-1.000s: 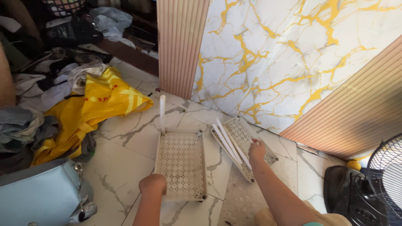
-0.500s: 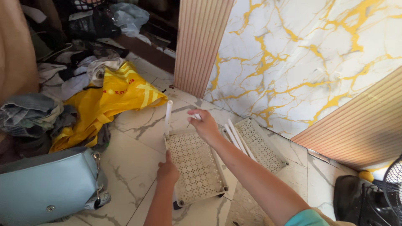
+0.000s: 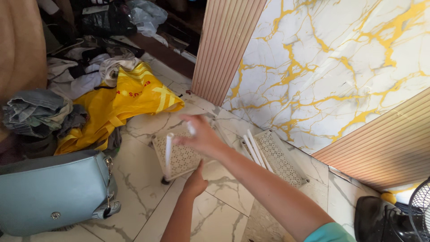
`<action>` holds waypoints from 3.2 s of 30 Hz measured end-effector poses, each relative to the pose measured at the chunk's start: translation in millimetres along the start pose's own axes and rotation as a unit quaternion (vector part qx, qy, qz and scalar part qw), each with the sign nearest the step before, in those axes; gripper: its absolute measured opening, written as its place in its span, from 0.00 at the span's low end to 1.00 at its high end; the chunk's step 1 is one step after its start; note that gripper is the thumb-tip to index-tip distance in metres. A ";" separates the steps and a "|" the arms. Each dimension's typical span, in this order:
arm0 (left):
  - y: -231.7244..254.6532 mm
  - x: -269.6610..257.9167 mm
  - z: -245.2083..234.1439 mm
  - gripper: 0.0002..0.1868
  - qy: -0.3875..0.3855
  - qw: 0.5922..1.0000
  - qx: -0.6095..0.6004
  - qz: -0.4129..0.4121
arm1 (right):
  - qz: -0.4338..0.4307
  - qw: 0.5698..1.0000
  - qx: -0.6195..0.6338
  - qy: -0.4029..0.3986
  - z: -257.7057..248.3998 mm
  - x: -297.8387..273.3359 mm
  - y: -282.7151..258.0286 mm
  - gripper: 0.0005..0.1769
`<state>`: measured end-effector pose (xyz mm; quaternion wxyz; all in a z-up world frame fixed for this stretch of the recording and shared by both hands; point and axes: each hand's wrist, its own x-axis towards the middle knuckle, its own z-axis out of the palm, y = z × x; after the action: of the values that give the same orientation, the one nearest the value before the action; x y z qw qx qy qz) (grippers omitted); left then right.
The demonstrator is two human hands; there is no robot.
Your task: The person assembles a small rolling cart by inserting white plastic legs into the holes of perforated trays. They repeatedly insert and remove the legs to fit them securely, then flip the assembled unit to show the wheels.
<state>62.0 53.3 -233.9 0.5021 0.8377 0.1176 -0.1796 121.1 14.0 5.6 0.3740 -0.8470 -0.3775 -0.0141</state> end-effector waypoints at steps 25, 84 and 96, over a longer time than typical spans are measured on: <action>28.6 -38.3 -20.7 0.45 0.030 0.944 0.321 -0.066 | 0.165 0.955 0.148 0.196 32.1 -69.3 106.5 0.08; 175.7 -131.9 -40.3 0.22 0.033 0.844 -0.506 0.174 | -0.033 0.842 -0.112 0.527 -142.3 -25.0 33.3 0.30; 179.7 -143.1 -54.9 0.22 0.043 0.787 -0.606 0.107 | -0.166 0.968 -0.082 0.170 -113.6 -60.3 -16.7 0.20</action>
<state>10.0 15.3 -6.6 0.9171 0.3751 0.1333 0.0203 96.5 -89.9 79.4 0.3544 -0.7856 -0.4407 -0.2509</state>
